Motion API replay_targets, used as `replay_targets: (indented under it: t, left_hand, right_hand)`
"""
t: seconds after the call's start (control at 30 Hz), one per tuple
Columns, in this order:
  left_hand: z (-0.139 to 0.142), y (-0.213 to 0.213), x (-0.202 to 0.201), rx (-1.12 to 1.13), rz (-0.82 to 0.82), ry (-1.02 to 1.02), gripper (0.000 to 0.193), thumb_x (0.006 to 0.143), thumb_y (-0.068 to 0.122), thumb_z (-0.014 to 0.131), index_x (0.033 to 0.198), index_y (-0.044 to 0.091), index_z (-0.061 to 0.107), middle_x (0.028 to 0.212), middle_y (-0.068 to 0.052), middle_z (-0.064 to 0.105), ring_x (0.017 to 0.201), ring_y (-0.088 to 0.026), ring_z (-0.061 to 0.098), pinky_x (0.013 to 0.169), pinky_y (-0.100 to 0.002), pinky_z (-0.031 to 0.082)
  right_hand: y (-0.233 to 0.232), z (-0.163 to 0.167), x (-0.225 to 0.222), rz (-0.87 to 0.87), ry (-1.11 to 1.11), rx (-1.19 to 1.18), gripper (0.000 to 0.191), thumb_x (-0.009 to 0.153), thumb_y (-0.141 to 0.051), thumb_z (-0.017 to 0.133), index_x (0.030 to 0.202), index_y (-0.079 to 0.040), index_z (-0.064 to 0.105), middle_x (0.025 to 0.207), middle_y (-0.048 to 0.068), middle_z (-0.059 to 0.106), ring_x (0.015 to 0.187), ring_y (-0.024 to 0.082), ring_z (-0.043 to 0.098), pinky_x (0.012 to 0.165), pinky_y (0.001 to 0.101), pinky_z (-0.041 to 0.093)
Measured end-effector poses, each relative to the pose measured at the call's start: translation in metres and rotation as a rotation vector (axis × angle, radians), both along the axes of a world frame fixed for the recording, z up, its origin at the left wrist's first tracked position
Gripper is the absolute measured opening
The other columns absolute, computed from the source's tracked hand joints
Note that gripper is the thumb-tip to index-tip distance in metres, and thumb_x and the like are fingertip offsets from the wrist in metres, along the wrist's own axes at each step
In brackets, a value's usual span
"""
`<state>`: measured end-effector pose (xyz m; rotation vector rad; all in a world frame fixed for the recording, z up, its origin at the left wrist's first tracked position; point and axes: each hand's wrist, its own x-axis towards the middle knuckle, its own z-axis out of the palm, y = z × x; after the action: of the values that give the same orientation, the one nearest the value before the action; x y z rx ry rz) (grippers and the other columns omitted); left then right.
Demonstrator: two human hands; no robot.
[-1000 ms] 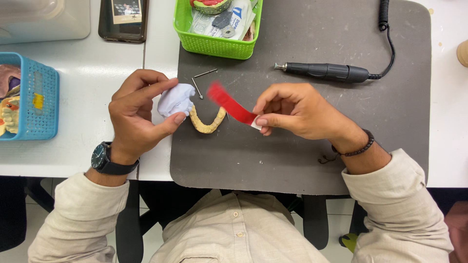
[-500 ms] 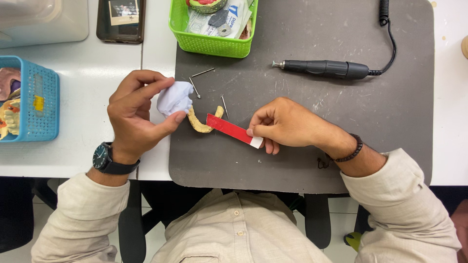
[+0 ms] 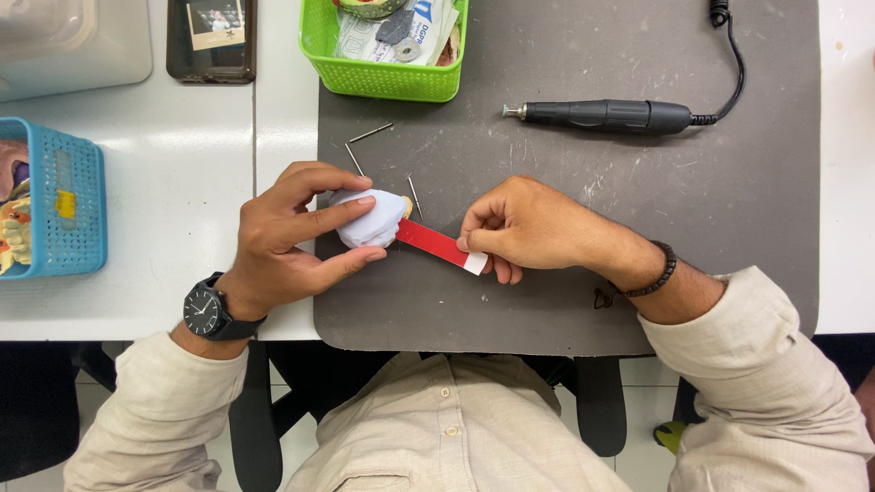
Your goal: The person holds an upper and lower denture model together and inserts red and blue articulating paper strips between the teeth to mark contact points. They then use a rotary grinding tool to grind the marked spots on the denture teeth and recheck the bite with the paper strips.
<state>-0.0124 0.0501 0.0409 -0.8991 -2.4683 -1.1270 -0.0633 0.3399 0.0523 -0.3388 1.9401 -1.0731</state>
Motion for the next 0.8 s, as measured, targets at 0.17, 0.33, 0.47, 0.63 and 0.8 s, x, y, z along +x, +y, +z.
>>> replay_targets:
  t: [0.17, 0.33, 0.47, 0.63, 0.8]
  left_hand:
    - [-0.005, -0.001, -0.004, 0.001, -0.031, 0.007, 0.045, 0.074, 0.023, 0.096, 0.114, 0.013, 0.077, 0.122, -0.011, 0.070, 0.111, -0.026, 0.068, 0.088, -0.036, 0.058]
    - [-0.011, 0.000, -0.008, -0.013, -0.059, 0.004, 0.045, 0.073, 0.024, 0.096, 0.112, 0.013, 0.077, 0.123, -0.010, 0.069, 0.113, -0.027, 0.067, 0.089, -0.037, 0.060]
    - [-0.012, -0.001, -0.010, -0.010, -0.066, -0.013, 0.045, 0.073, 0.022, 0.095, 0.113, 0.013, 0.077, 0.124, -0.009, 0.068, 0.115, -0.027, 0.067, 0.090, -0.036, 0.059]
    - [-0.010, 0.000, -0.009, -0.007, -0.062, -0.020, 0.044, 0.074, 0.020, 0.095, 0.113, 0.013, 0.077, 0.125, -0.008, 0.069, 0.115, -0.027, 0.067, 0.090, -0.037, 0.059]
    - [-0.009, 0.001, -0.009, -0.004, -0.070, -0.031, 0.044, 0.074, 0.019, 0.095, 0.113, 0.014, 0.077, 0.125, -0.008, 0.069, 0.116, -0.027, 0.067, 0.092, -0.037, 0.060]
  right_hand:
    - [0.000, -0.002, -0.002, 0.002, 0.014, -0.008, 0.019, 0.091, -0.013, 0.064, 0.085, 0.001, 0.076, 0.062, 0.006, 0.072, 0.049, 0.010, 0.069, 0.047, 0.0258, 0.057]
    - [0.000, -0.005, -0.005, 0.009, 0.019, -0.001, 0.019, 0.091, -0.015, 0.065, 0.086, 0.000, 0.076, 0.061, 0.006, 0.072, 0.049, 0.010, 0.069, 0.046, 0.0260, 0.058]
    - [0.000, -0.006, -0.007, 0.011, 0.030, 0.000, 0.019, 0.092, -0.014, 0.064, 0.086, 0.000, 0.076, 0.062, 0.006, 0.073, 0.049, 0.009, 0.070, 0.046, 0.0255, 0.058]
    - [-0.001, -0.007, -0.007, 0.016, 0.031, 0.012, 0.019, 0.092, -0.015, 0.065, 0.086, -0.001, 0.076, 0.061, 0.006, 0.072, 0.049, 0.010, 0.070, 0.046, 0.0254, 0.058]
    - [-0.002, -0.007, -0.007, 0.015, 0.032, 0.008, 0.019, 0.092, -0.015, 0.065, 0.086, -0.001, 0.076, 0.061, 0.006, 0.072, 0.049, 0.010, 0.070, 0.046, 0.0254, 0.058]
